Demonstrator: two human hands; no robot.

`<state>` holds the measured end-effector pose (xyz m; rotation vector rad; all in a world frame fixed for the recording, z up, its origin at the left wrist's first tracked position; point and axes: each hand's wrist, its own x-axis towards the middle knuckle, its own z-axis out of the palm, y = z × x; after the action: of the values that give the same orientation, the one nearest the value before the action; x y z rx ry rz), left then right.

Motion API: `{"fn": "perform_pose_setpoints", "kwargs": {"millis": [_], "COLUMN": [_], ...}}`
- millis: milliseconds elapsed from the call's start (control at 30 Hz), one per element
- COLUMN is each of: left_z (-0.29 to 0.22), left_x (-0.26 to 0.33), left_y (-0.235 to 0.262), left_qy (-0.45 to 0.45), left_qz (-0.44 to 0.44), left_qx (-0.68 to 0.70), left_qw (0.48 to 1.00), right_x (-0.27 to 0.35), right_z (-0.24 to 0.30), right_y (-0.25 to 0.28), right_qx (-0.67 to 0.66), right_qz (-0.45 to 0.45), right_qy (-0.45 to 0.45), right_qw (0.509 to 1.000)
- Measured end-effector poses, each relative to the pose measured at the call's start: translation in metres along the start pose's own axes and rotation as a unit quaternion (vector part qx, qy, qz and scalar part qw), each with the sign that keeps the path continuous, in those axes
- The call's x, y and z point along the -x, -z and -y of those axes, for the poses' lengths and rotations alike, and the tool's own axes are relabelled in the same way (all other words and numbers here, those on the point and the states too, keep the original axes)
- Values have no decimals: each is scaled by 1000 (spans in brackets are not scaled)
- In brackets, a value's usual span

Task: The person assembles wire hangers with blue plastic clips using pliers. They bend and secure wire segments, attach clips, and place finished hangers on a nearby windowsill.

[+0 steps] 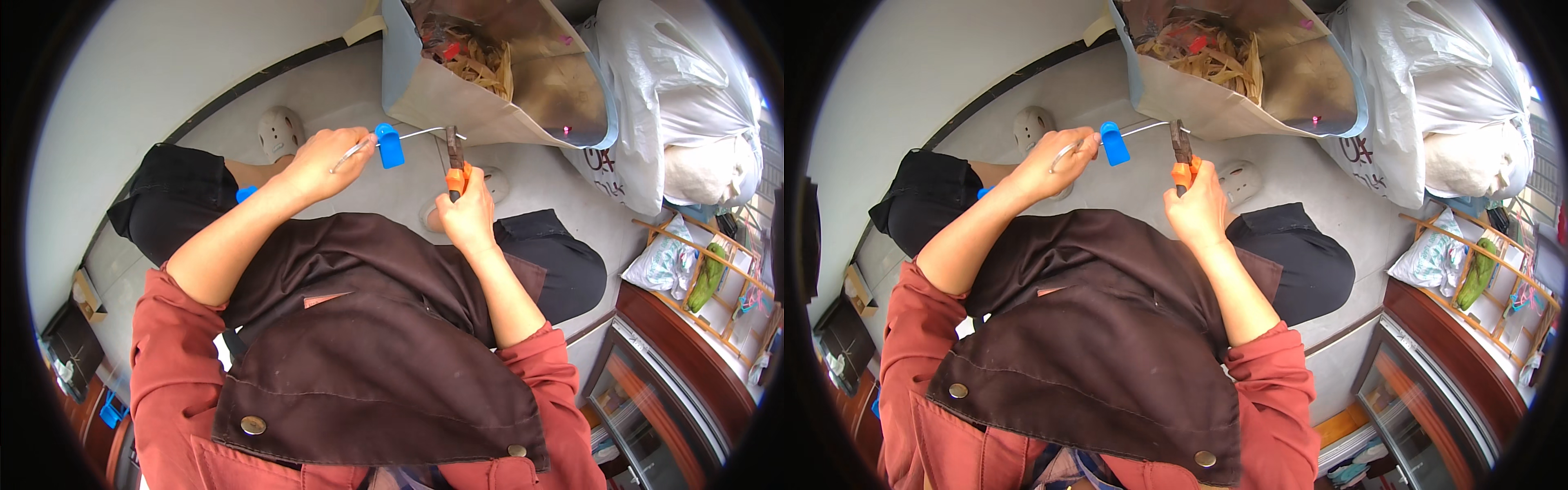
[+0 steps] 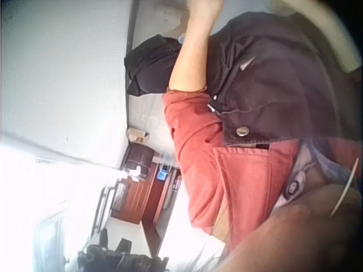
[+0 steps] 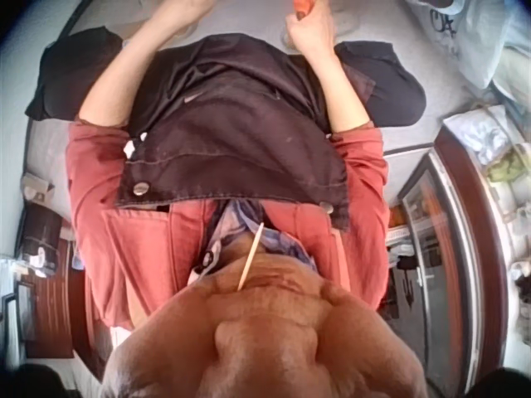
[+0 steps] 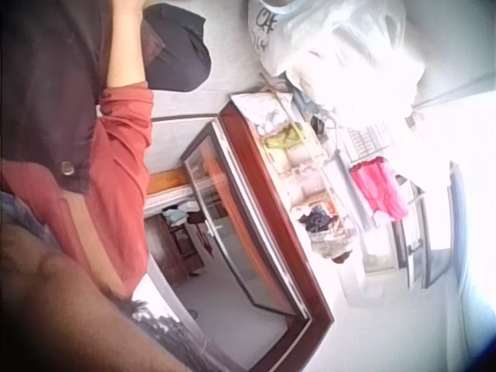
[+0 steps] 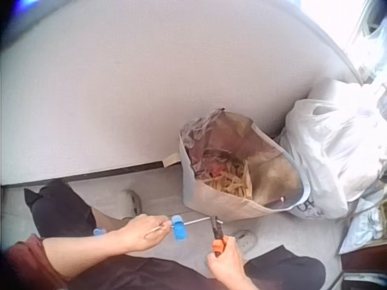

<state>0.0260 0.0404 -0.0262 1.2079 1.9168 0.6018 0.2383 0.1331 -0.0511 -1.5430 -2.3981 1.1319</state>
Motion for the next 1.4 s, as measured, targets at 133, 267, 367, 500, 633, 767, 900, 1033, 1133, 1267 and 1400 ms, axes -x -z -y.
{"fn": "perform_pose_setpoints", "kwargs": {"millis": [133,267,367,500,633,767,900,1033,1133,1267,1400], "left_z": [-11,-19,-27,-22,-11,2,6,4,7,0,3], "left_x": [0,3,5,6,0,6,6,0,-4,-10,-21], "left_y": [2,2,5,4,11,-12,-24,-25,-41,-40,-40], "left_qy": [28,64,102,144,158,167,168,172,119,57,49], "left_qz": [31,54,81,114,136,162,157,168,143,123,114], "left_qx": [134,207,242,254,200,214,237,253,307,354,386], "left_qw": [990,975,961,950,957,949,944,937,933,925,914], "right_x": [-13,-22,-24,-13,13,28,31,31,26,21,19], "right_z": [9,15,18,24,8,6,2,-15,-18,-5,21], "right_y": [6,16,29,52,69,61,57,56,54,61,77], "right_qx": [7,76,89,64,101,33,-31,-139,-271,-394,-520], "right_qz": [-105,-135,-113,8,143,194,192,219,221,225,294], "right_qy": [88,128,125,66,24,-86,-87,-93,-117,-139,-169], "right_qw": [990,980,982,996,984,977,977,961,929,880,784]}}
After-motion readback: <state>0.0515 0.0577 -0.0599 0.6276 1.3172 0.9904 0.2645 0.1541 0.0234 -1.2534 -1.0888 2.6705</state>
